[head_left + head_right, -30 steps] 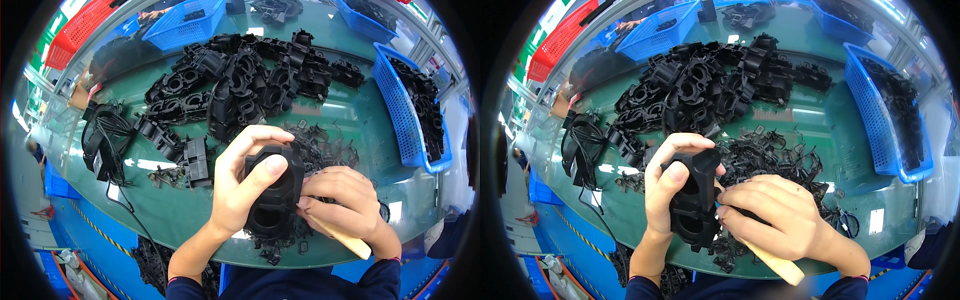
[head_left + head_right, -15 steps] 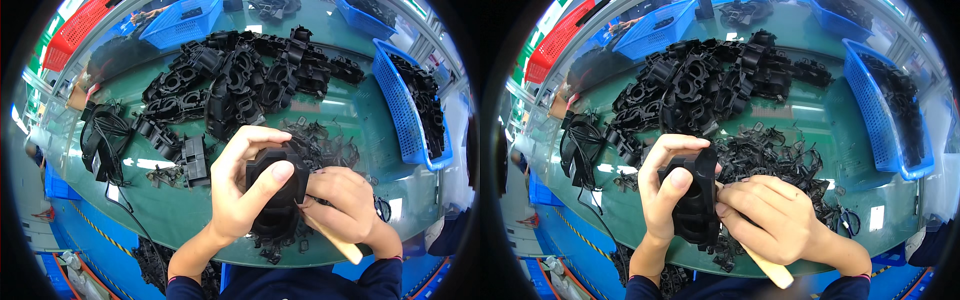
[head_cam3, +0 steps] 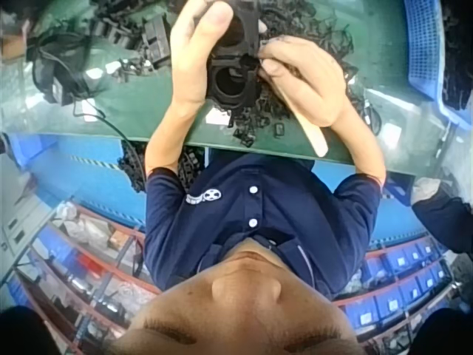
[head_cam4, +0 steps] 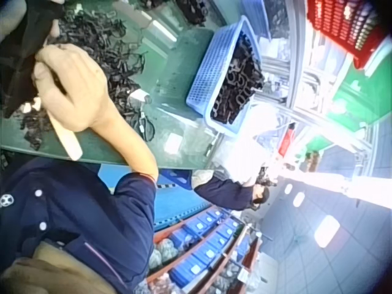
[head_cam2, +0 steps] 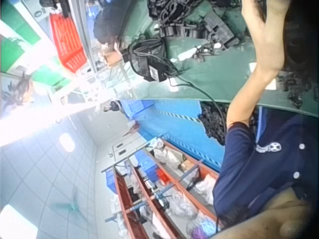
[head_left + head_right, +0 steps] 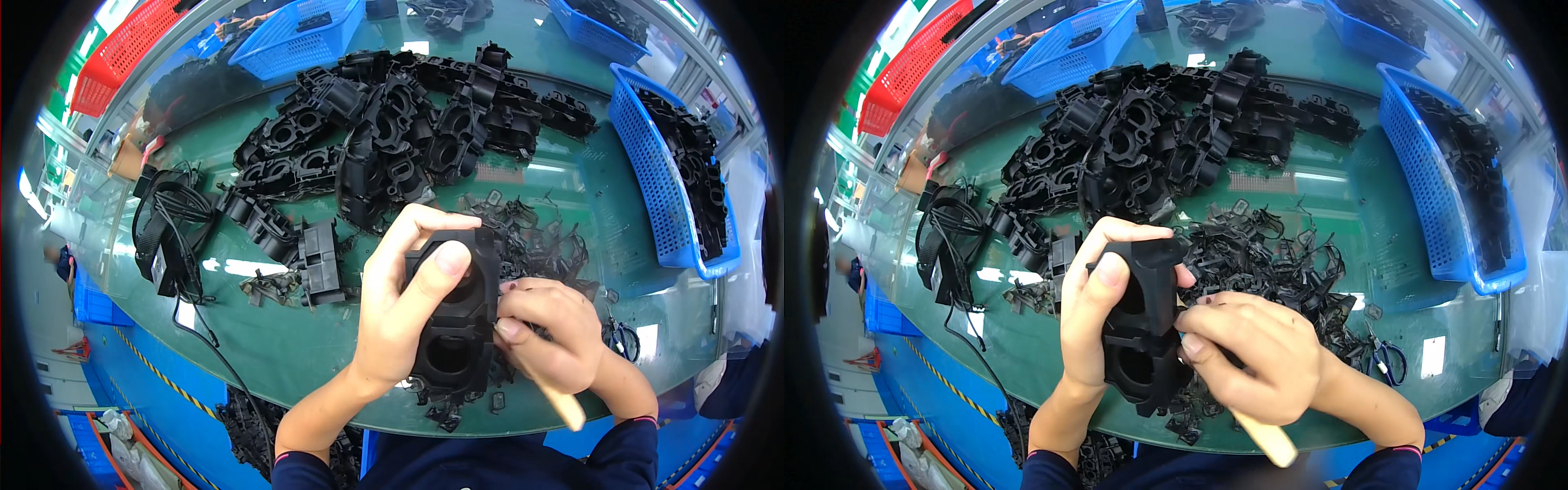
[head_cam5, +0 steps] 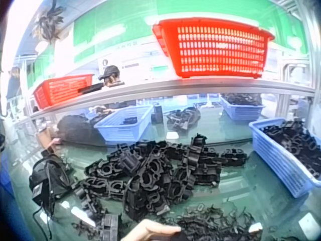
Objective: The person trims excess plastic from a black component using a knife, turning the piece to scrape different surfaces, and places the finished component into a plastic basket.
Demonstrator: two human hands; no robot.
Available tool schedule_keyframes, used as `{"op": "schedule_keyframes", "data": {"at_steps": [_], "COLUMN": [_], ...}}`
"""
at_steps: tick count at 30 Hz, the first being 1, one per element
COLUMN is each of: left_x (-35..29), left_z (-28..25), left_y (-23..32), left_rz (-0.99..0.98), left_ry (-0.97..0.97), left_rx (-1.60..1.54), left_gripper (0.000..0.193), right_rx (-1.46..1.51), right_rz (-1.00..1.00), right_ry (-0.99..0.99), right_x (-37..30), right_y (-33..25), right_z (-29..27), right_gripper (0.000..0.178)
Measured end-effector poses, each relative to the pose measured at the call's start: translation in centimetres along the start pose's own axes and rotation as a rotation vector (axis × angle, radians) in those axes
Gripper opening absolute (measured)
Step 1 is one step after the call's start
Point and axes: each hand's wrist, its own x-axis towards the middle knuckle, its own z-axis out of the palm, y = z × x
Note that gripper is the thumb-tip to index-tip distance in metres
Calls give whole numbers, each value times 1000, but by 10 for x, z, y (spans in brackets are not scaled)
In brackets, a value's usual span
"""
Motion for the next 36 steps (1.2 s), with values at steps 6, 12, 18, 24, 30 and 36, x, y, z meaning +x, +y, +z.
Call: {"op": "schedule_keyframes", "data": {"at_steps": [6,12,18,24,30,36], "left_x": [1,-2,-4,-5,-6,-4], "left_z": [5,3,1,-4,-2,-3], "left_y": [4,5,3,-2,-1,-1], "left_rz": [-16,-62,-40,77,158,210], "left_ry": [-53,-101,-223,-272,-332,-360], "left_rx": [-182,-257,-319,-246,-243,-193], "left_gripper": [53,63,43,46,43,41], "right_rx": [816,422,82,31,-34,-88], "right_rz": [647,538,251,239,207,173], "right_ry": [252,205,-19,-6,-39,-102], "right_x": [3,12,21,24,24,25], "right_y": [-14,6,1,-2,-6,-5], "right_z": [-10,-27,-35,-37,-39,-42], "right_gripper": [15,17,26,23,22,18]}}
